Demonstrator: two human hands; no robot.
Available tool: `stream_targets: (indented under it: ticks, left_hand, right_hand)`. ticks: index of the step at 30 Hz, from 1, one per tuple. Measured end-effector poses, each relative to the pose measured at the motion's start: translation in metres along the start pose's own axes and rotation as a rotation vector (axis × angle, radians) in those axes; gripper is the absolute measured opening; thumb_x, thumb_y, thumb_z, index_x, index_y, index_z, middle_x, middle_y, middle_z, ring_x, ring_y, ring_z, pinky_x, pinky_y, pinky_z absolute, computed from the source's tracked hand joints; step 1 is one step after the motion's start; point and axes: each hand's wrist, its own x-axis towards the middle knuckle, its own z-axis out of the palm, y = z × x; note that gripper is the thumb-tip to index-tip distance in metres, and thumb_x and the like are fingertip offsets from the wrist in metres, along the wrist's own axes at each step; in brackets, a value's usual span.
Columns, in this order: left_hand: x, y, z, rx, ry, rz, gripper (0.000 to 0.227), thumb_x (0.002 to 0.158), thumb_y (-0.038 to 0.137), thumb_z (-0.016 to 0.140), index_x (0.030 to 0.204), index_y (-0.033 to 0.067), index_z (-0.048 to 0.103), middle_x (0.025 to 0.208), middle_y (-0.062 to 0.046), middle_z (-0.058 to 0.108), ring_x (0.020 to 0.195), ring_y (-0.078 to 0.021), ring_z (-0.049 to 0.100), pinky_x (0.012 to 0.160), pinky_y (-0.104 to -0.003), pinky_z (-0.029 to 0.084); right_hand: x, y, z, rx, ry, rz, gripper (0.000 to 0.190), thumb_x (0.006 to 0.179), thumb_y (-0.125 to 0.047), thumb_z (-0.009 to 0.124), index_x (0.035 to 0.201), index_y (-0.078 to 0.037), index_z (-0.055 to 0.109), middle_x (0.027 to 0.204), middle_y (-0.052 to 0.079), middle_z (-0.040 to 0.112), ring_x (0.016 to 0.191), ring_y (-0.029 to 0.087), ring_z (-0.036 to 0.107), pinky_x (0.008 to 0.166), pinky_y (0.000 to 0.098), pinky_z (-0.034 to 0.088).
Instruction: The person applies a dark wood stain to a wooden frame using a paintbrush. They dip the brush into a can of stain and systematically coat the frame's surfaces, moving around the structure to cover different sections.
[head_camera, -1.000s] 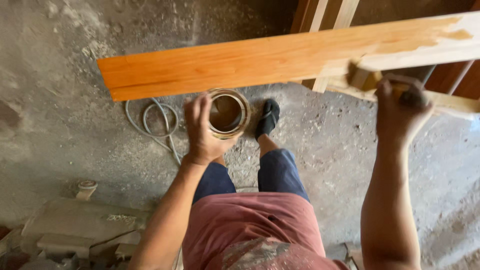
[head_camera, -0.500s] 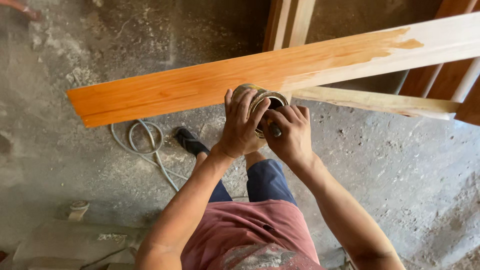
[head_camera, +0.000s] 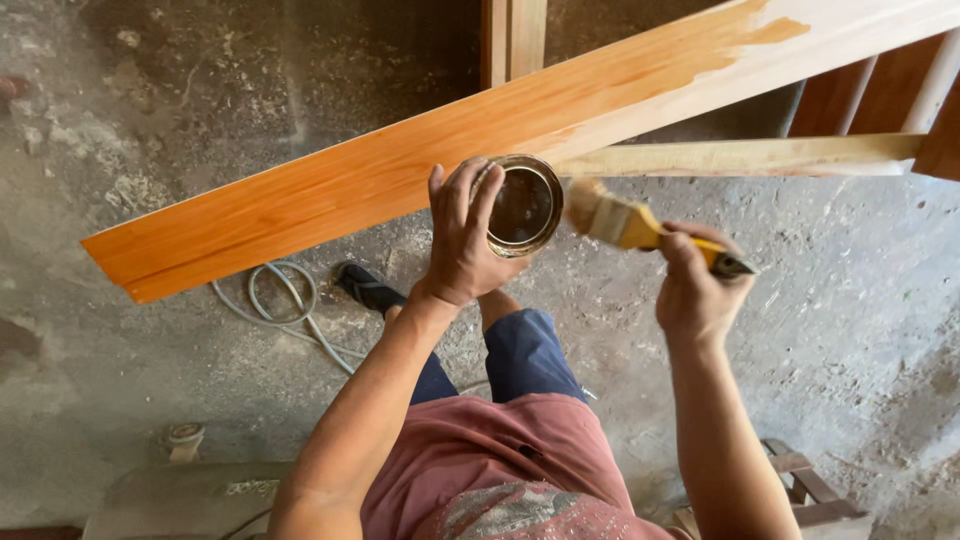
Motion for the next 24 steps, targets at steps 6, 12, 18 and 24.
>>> stream_targets:
  ticks: [6, 12, 18, 24]
  left_hand:
    - [0.005, -0.005, -0.002, -0.032, -0.042, 0.013, 0.124, 0.067, 0.035, 0.099, 0.161, 0.0119, 0.02, 0.152, -0.024, 0.04, 0.142, -0.0407, 0.044, 0.123, -0.069, 0.018]
    - [-0.014, -0.006, -0.02, 0.024, 0.029, 0.023, 0.125, 0.075, 0.036, 0.102, 0.161, 0.0077, 0.016, 0.153, -0.021, 0.041, 0.143, -0.0393, 0.044, 0.128, -0.064, 0.018]
    - [-0.05, -0.004, -0.063, 0.123, -0.02, -0.158, 0.122, 0.072, 0.034, 0.099, 0.159, 0.0036, 0.019, 0.146, -0.021, 0.05, 0.139, -0.0396, 0.047, 0.128, -0.062, 0.023]
    - [-0.074, 0.003, -0.088, 0.201, 0.062, -0.176, 0.123, 0.071, 0.035, 0.1, 0.158, 0.0048, 0.019, 0.144, -0.022, 0.051, 0.135, -0.0402, 0.05, 0.126, -0.061, 0.025]
  right_hand:
    - [0.074, 0.034, -0.059, -0.123, 0.112, -0.234, 0.009, 0.102, -0.003, 0.073, 0.11, 0.001, 0.072, 0.113, 0.014, 0.074, 0.104, 0.022, 0.075, 0.095, 0.038, 0.067]
    - [0.079, 0.093, 0.013, -0.508, -0.027, -0.268, 0.013, 0.103, -0.003, 0.063, 0.112, -0.009, 0.071, 0.109, 0.012, 0.067, 0.088, 0.02, 0.06, 0.069, 0.0311, 0.052]
    - [0.042, 0.131, 0.047, -0.555, -0.302, -0.171, 0.012, 0.101, -0.01, 0.061, 0.108, -0.007, 0.071, 0.104, 0.011, 0.07, 0.087, 0.021, 0.067, 0.076, 0.0338, 0.058]
    - [0.207, 0.071, -0.125, -0.64, -0.005, -0.403, 0.014, 0.096, 0.003, 0.064, 0.096, -0.01, 0.068, 0.101, 0.004, 0.069, 0.084, 0.013, 0.07, 0.075, 0.0338, 0.062]
